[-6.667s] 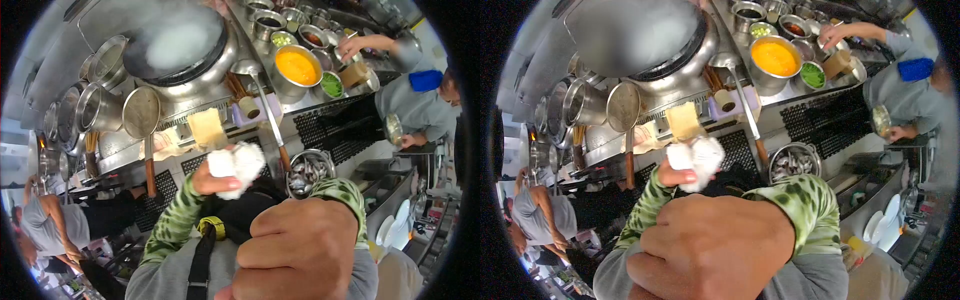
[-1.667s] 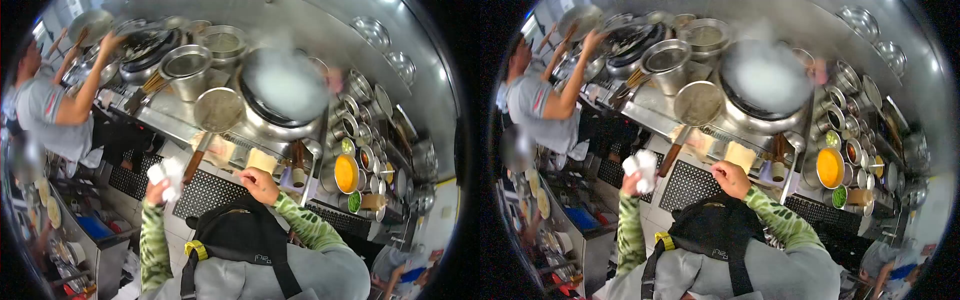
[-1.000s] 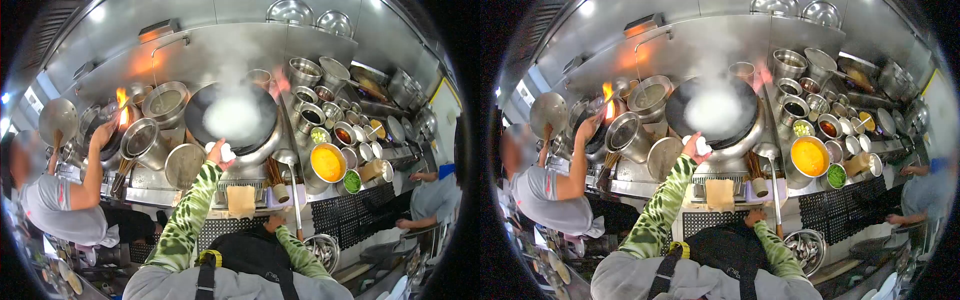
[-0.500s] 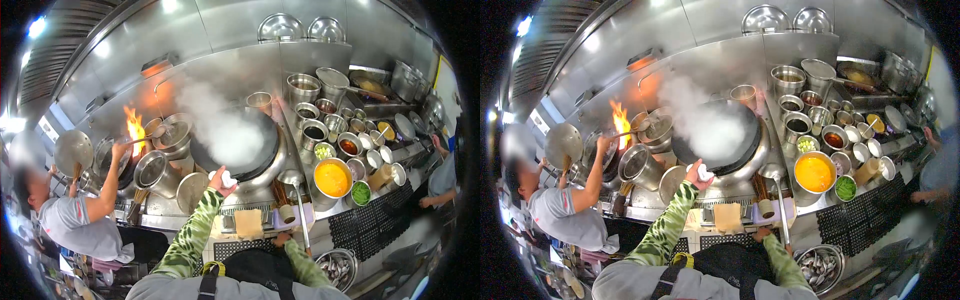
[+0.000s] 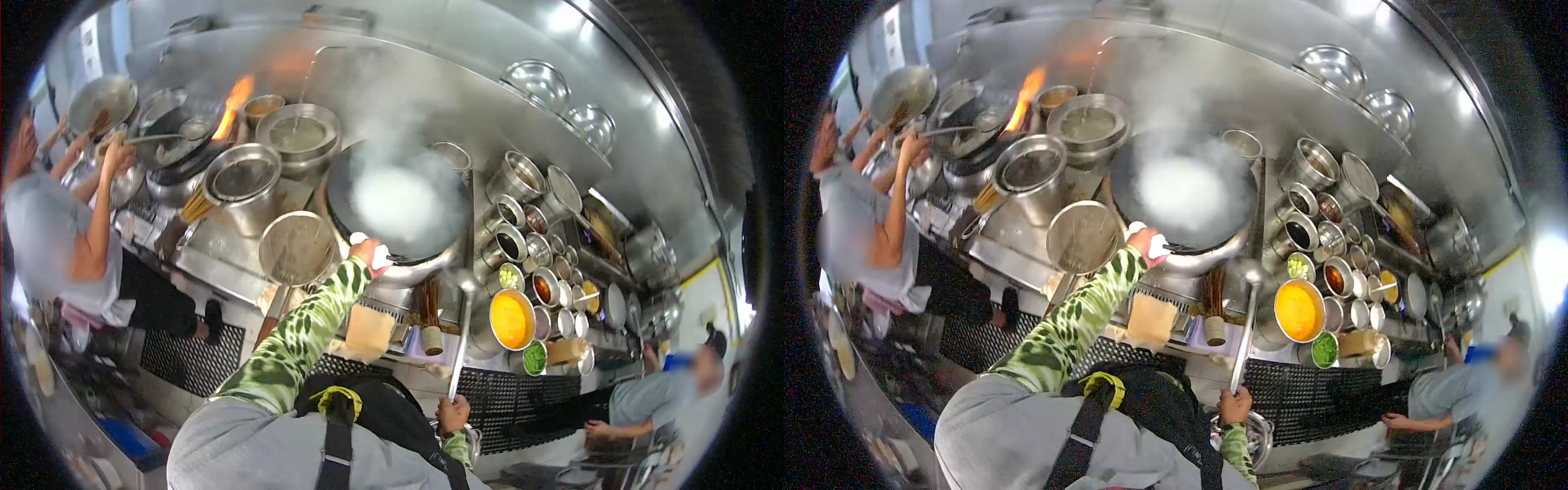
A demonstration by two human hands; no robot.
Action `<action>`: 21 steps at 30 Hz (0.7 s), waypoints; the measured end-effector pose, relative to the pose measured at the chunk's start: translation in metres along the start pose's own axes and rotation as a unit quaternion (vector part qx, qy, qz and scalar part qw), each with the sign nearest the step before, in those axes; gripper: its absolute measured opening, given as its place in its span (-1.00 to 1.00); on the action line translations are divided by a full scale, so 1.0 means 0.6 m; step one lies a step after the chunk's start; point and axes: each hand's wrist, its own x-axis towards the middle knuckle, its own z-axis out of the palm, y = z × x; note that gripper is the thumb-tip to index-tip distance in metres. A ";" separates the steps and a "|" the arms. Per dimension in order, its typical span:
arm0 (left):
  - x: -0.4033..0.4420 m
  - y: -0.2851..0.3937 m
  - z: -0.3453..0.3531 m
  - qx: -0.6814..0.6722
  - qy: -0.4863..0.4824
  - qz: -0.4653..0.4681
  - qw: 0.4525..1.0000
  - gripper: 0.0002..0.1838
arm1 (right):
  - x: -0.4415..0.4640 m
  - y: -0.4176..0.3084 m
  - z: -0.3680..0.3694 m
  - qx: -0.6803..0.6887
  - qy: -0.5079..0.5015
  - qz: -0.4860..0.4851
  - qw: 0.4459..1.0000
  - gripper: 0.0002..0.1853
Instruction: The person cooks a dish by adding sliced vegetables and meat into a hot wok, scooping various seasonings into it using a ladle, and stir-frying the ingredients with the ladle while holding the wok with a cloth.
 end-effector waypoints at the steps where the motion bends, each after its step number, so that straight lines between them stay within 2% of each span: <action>1: -0.028 0.004 0.003 -0.004 0.012 0.010 1.000 -0.76 | -0.010 -0.048 0.015 0.017 0.007 -0.009 1.000 -0.85; 3: -0.045 0.003 -0.003 -0.010 0.004 -0.017 1.000 -0.82 | 0.007 -0.096 0.026 -0.044 0.050 -0.115 0.991 -0.88; 4: -0.064 -0.001 -0.002 -0.007 0.001 -0.017 1.000 -0.82 | -0.008 -0.173 0.043 0.027 0.034 -0.106 0.993 -0.85; 5: -0.060 -0.007 -0.005 -0.022 -0.023 -0.026 0.999 -0.82 | 0.004 -0.207 0.045 0.030 -0.003 -0.176 0.984 -0.82; 6: -0.061 -0.018 -0.011 -0.038 -0.048 -0.033 0.998 -0.81 | 0.003 -0.245 0.049 0.037 -0.028 -0.192 0.980 -0.74; 8: -0.071 -0.034 -0.021 -0.067 -0.091 -0.050 0.992 -0.83 | -0.024 -0.332 0.075 0.081 -0.070 -0.242 0.964 -0.31; 11: -0.095 -0.026 -0.018 -0.076 -0.106 -0.078 0.988 -0.85 | -0.033 -0.409 0.116 0.101 -0.078 -0.257 0.958 -0.22; 15: -0.122 -0.034 -0.047 -0.100 -0.163 -0.101 0.976 -0.91 | -0.041 -0.416 0.146 0.140 -0.131 -0.213 0.958 -0.18; 16: -0.130 -0.037 -0.049 -0.117 -0.125 -0.108 0.979 -0.91 | -0.043 -0.416 0.153 0.142 -0.141 -0.204 0.958 -0.18; 21: -0.140 -0.049 -0.099 -0.119 -0.188 -0.120 0.967 -0.92 | -0.047 -0.418 0.180 0.128 -0.166 -0.178 0.961 -0.19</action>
